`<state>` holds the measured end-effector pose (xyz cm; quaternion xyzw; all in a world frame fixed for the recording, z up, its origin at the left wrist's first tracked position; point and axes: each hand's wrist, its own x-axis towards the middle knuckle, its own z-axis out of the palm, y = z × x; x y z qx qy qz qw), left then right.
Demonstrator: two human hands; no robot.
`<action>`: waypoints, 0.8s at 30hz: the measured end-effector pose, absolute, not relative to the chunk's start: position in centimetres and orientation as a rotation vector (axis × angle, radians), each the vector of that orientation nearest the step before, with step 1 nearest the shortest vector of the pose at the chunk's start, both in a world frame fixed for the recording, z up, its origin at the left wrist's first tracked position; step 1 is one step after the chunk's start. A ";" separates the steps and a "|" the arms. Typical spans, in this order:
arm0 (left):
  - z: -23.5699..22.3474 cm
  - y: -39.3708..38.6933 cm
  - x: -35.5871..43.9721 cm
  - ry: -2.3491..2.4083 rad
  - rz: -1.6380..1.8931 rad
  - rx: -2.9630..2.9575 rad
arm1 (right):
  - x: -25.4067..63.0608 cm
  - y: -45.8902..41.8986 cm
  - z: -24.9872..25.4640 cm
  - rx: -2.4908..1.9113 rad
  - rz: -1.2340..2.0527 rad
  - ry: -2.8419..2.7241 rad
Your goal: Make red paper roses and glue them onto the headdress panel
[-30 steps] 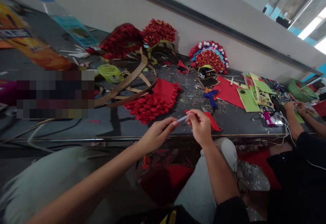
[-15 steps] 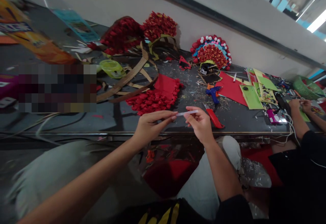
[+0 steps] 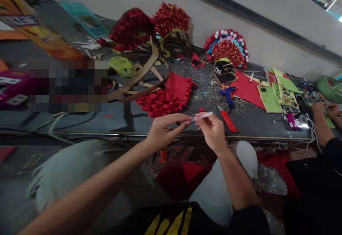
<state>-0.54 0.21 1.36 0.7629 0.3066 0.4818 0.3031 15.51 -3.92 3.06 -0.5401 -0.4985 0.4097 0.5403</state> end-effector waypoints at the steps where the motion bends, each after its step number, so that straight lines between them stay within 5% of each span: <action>1: 1.3 0.2 -0.6 0.803 1.276 2.042 | 15.5 -4.0 3.1 -1.300 0.963 -1.203; 24: 2.1 0.1 -0.4 0.840 1.083 1.896 | 15.3 -3.9 3.3 -1.296 0.987 -1.234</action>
